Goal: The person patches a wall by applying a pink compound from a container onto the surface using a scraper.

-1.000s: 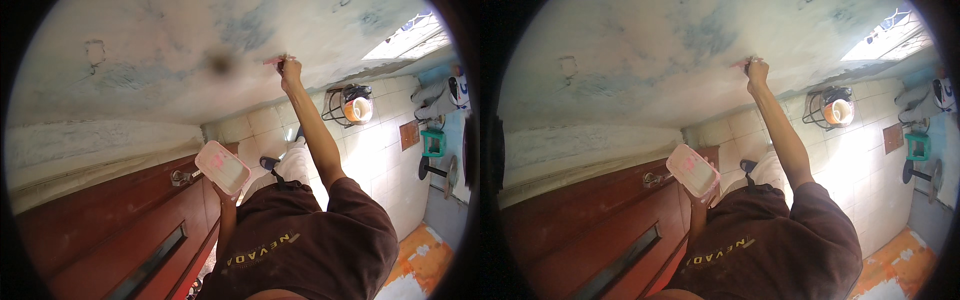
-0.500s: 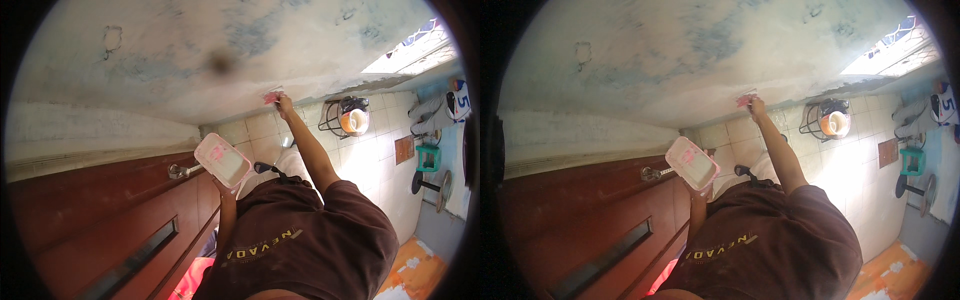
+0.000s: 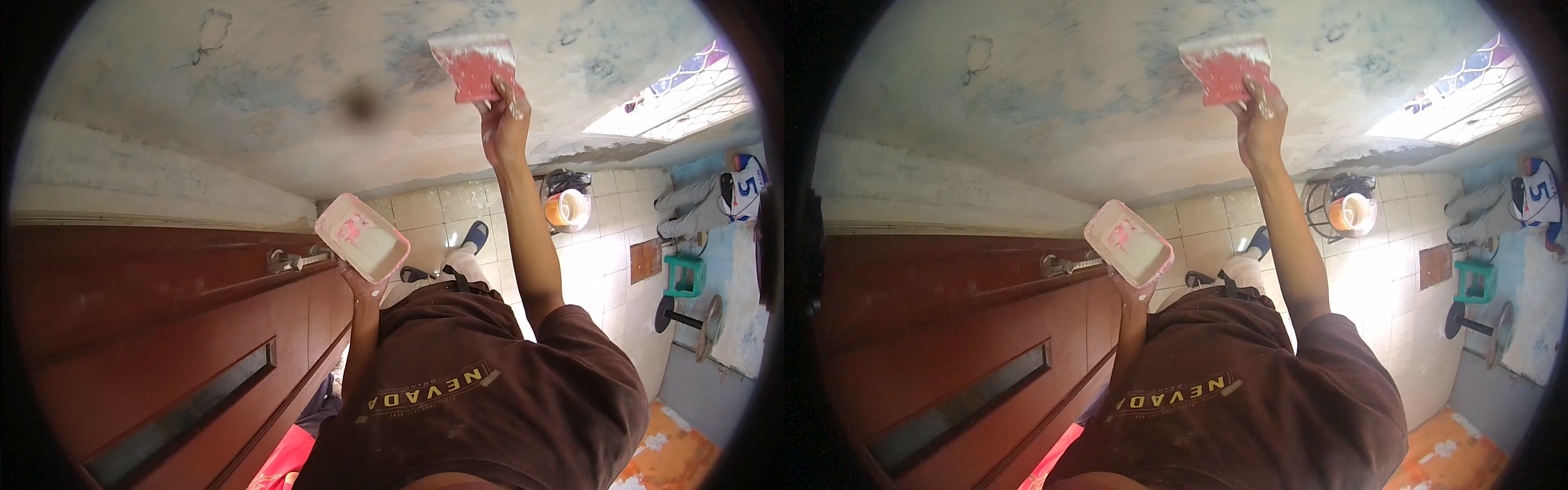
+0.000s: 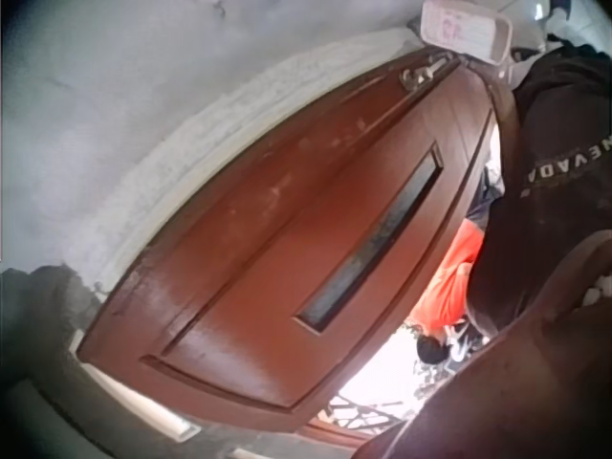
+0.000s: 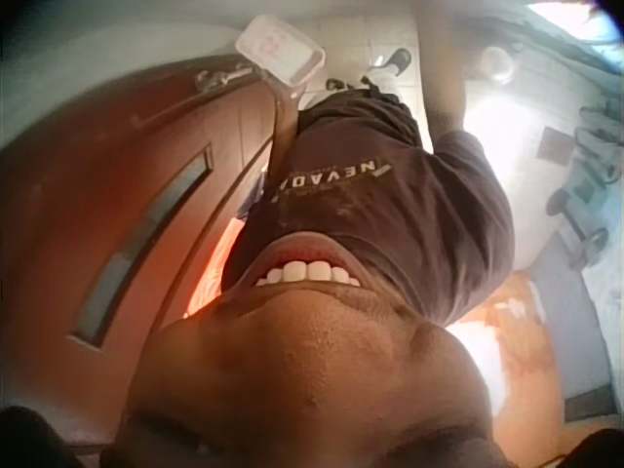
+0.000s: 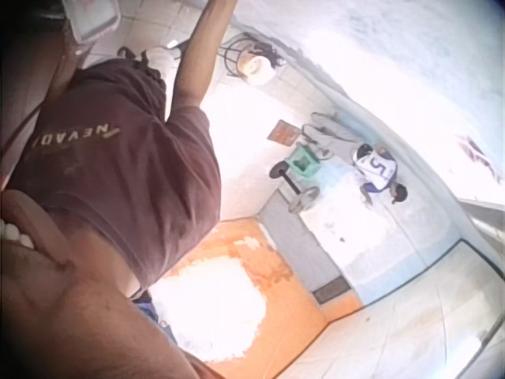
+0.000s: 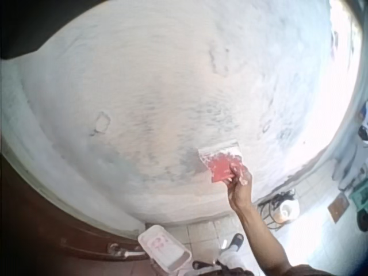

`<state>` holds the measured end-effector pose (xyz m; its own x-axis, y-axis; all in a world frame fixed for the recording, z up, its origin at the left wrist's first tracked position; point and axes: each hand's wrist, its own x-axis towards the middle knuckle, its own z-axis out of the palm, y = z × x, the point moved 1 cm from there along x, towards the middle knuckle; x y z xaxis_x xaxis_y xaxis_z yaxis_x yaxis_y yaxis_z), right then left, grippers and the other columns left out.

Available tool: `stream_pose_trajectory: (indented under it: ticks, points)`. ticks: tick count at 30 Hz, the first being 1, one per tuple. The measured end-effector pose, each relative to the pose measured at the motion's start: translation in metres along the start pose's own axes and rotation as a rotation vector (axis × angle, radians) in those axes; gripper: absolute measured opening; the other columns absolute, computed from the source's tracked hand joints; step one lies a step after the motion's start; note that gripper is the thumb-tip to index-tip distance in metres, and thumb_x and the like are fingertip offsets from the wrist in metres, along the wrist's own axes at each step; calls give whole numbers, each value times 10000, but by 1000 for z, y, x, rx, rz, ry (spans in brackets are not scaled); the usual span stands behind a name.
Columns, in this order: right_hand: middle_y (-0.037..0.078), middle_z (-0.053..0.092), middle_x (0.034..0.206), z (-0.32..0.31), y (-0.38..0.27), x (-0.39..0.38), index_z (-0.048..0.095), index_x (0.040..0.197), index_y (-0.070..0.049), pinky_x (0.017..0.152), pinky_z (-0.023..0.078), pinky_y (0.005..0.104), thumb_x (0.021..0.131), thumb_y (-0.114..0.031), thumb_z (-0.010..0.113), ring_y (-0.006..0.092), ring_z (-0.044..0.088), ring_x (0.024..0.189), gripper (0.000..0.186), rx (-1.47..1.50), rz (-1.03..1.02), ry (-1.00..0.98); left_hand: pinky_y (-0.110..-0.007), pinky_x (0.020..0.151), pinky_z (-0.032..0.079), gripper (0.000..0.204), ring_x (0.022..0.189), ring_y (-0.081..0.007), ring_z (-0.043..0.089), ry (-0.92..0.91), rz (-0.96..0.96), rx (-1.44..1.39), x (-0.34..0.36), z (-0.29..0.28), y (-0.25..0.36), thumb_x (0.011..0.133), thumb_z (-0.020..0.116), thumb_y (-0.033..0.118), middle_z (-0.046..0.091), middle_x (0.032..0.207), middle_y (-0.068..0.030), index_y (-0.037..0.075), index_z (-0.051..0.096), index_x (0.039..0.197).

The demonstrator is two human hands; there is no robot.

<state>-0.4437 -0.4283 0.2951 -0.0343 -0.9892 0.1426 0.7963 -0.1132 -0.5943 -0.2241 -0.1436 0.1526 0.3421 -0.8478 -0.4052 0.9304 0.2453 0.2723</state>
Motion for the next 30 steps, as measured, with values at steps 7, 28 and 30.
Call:
stream_pose_trajectory:
  ticks: [7,28,30]
  points:
    - [218,690,1073,-150,152,-22,581,996,22,822,606,328,960,-36,459,220,692,865,140,9,629,311,-611,1015,479,595,1246,-418,556,-21,8,7,-6,-10,4,951,539,491,572,1371,-153,138,484,1427]
    - [227,658,1028,-129,186,-37,551,1200,191,734,592,244,945,-10,360,198,667,841,377,202,893,268,-537,1028,497,568,1213,-288,602,-43,86,165,-11,6,4,968,518,532,604,1335,-55,164,506,1401]
    - [327,621,1199,-189,214,5,479,1245,236,848,612,317,932,10,312,299,671,1007,420,584,987,293,-493,1033,495,543,1188,-267,612,-79,-18,139,-2,22,-7,972,522,543,612,1310,-22,172,535,1368]
